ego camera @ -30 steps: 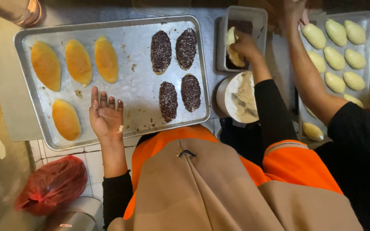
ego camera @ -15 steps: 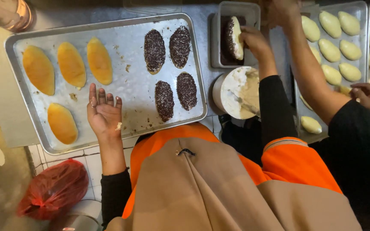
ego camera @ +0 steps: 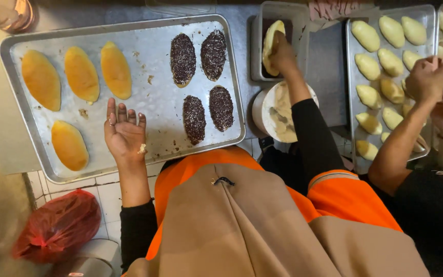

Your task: Apply cream topping to bread rolls and dip them into chocolate sprinkles.

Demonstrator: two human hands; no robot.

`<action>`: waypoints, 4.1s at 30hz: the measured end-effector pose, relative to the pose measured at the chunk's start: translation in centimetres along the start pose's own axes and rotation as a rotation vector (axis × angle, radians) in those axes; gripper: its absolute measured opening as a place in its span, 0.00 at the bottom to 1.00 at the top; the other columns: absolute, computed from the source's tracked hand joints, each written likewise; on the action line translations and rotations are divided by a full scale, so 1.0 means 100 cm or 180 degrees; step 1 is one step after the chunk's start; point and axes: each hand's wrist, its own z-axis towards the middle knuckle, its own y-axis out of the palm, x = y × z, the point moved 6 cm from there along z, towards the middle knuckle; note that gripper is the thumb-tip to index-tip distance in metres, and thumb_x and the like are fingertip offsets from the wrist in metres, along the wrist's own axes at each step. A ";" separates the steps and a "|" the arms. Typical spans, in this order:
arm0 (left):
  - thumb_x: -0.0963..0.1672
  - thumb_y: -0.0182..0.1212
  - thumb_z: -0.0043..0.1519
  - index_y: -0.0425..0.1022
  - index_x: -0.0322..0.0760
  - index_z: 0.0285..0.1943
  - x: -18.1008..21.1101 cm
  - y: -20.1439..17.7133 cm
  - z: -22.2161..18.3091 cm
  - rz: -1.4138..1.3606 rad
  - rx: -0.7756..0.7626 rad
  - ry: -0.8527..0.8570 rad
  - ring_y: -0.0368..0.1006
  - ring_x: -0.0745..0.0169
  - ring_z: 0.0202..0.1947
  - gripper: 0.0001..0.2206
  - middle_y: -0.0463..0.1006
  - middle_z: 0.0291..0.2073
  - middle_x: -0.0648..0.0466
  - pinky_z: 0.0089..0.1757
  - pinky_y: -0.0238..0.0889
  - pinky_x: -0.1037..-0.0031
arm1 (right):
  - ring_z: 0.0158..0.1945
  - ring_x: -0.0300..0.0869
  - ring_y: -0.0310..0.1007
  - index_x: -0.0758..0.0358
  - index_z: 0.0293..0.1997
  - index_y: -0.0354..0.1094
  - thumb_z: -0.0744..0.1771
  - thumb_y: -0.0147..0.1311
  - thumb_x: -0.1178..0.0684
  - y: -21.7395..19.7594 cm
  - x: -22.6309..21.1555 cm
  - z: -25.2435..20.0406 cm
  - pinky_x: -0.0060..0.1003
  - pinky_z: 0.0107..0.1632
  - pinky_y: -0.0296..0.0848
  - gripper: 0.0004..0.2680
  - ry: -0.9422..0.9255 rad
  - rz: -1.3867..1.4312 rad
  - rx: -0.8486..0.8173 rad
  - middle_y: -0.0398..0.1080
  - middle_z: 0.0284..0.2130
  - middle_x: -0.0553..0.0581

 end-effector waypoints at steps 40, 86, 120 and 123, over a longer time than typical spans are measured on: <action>0.39 0.50 0.72 0.61 0.18 0.65 0.168 -0.085 -0.046 0.4896 0.0647 0.2221 0.65 0.46 0.51 0.15 0.64 0.55 0.35 0.52 0.63 0.62 | 0.42 0.47 0.77 0.73 0.52 0.69 0.68 0.45 0.62 -0.084 -0.010 -0.038 0.42 0.49 0.79 0.10 0.1341 0.6445 -0.1013 0.74 0.43 0.63; 0.43 0.78 0.55 0.71 0.28 0.58 0.186 -0.162 0.011 0.4693 0.0505 0.1103 0.71 0.45 0.45 0.25 0.73 0.46 0.40 0.45 0.67 0.61 | 0.50 0.49 0.79 0.52 0.57 0.64 0.63 0.46 0.60 0.216 -0.326 -0.231 0.53 0.57 0.78 0.16 0.1091 0.6020 -0.2308 0.73 0.44 0.54; 0.51 0.62 0.65 0.63 0.50 0.71 0.109 -0.015 -0.037 0.1062 -0.0992 0.0283 0.73 0.52 0.63 0.25 0.71 0.66 0.46 0.61 0.71 0.52 | 0.52 0.66 0.74 0.55 0.68 0.46 0.68 0.40 0.62 0.181 -0.321 -0.280 0.59 0.52 0.72 0.19 -0.1014 0.0819 -0.0800 0.74 0.51 0.69; 0.50 0.61 0.66 0.62 0.50 0.72 0.103 -0.023 -0.035 0.0997 -0.0988 0.0249 0.73 0.49 0.63 0.25 0.71 0.67 0.44 0.61 0.70 0.48 | 0.53 0.72 0.73 0.57 0.68 0.45 0.68 0.39 0.62 0.187 -0.300 -0.274 0.66 0.54 0.70 0.19 -0.0795 0.0814 -0.0706 0.73 0.51 0.76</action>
